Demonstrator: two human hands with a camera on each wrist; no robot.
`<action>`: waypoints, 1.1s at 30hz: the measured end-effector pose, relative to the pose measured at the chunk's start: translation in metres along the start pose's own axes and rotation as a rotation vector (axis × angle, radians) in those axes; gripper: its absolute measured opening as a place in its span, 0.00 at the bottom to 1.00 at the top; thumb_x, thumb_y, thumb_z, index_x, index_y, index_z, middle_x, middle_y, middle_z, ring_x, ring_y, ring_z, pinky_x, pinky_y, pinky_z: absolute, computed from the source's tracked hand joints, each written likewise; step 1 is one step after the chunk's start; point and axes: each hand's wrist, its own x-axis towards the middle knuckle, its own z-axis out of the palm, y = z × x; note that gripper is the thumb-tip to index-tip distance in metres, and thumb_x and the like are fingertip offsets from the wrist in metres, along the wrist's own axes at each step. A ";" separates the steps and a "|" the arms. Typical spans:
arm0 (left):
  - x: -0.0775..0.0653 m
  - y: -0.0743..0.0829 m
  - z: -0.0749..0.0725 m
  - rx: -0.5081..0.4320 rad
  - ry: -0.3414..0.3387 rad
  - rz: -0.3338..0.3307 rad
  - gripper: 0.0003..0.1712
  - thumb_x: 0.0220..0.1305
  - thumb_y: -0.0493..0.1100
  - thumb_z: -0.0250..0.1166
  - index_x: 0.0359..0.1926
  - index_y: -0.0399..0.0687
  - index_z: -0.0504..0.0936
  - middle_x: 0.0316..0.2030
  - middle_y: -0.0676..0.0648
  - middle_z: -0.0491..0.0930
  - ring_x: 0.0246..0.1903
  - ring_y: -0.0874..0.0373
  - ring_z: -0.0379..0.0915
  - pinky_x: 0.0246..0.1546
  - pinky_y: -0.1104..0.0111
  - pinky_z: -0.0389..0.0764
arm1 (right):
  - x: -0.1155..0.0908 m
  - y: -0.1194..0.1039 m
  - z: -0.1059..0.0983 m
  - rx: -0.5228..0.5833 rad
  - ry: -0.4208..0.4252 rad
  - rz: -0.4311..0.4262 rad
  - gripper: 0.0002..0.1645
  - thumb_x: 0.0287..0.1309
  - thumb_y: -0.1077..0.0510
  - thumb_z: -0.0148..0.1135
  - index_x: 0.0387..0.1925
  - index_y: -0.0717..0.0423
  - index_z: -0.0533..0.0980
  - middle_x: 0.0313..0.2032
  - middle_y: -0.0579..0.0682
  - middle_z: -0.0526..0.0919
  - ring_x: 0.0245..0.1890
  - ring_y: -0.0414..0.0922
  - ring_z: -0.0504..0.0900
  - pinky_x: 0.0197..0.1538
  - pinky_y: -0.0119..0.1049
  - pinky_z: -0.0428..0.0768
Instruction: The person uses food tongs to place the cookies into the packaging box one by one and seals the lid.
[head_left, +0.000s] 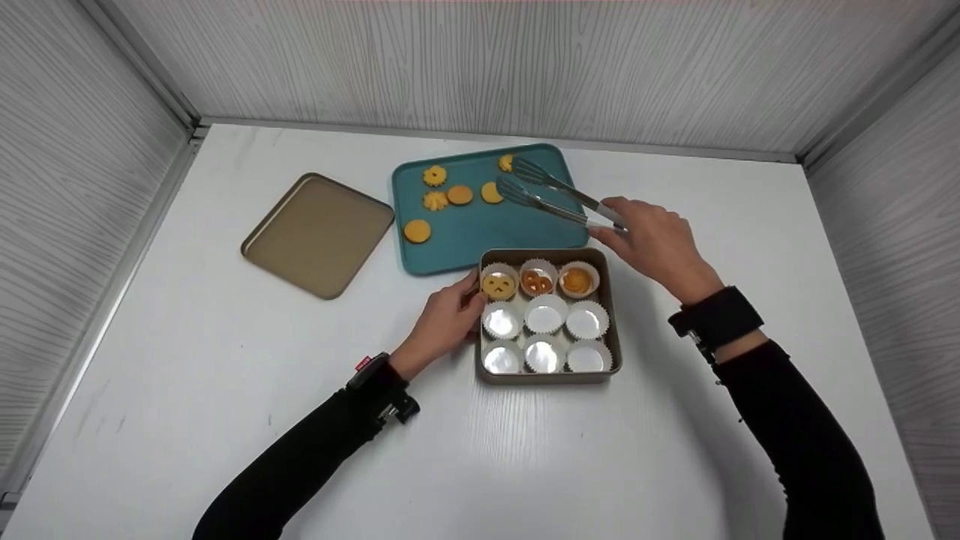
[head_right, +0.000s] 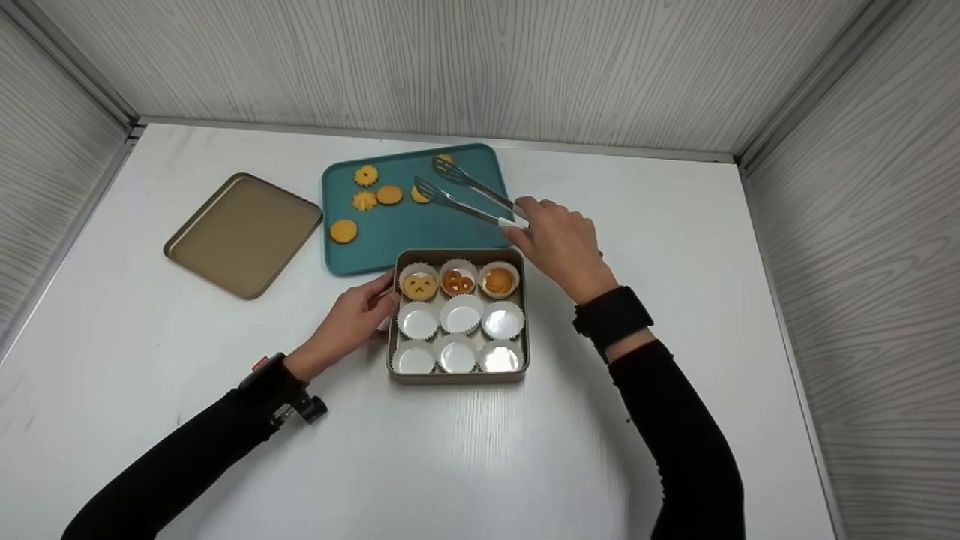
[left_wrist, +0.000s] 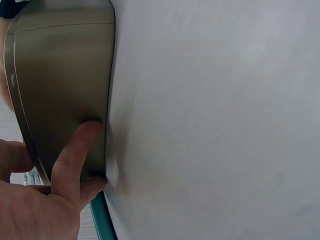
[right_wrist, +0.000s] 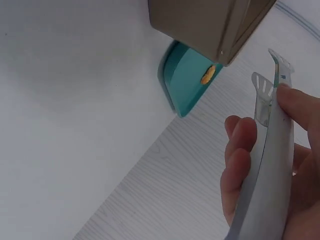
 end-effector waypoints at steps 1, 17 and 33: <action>0.000 0.000 0.000 0.006 -0.001 0.000 0.32 0.78 0.42 0.56 0.77 0.38 0.63 0.64 0.37 0.77 0.45 0.49 0.79 0.52 0.58 0.80 | 0.003 0.000 0.002 0.000 -0.003 -0.007 0.30 0.70 0.44 0.66 0.63 0.58 0.78 0.45 0.61 0.87 0.40 0.58 0.85 0.37 0.60 0.83; 0.000 0.002 0.002 -0.017 -0.030 -0.010 0.32 0.80 0.43 0.55 0.79 0.40 0.61 0.61 0.36 0.80 0.43 0.49 0.82 0.44 0.60 0.85 | 0.032 -0.009 0.026 0.015 -0.053 0.018 0.25 0.70 0.47 0.66 0.55 0.63 0.81 0.37 0.58 0.84 0.35 0.55 0.81 0.36 0.54 0.81; 0.000 -0.002 0.000 0.014 -0.004 0.010 0.32 0.78 0.43 0.56 0.78 0.39 0.63 0.61 0.35 0.80 0.47 0.49 0.80 0.56 0.56 0.80 | 0.043 -0.020 0.039 0.034 -0.082 0.012 0.24 0.70 0.46 0.66 0.51 0.63 0.82 0.37 0.59 0.86 0.37 0.56 0.83 0.39 0.55 0.82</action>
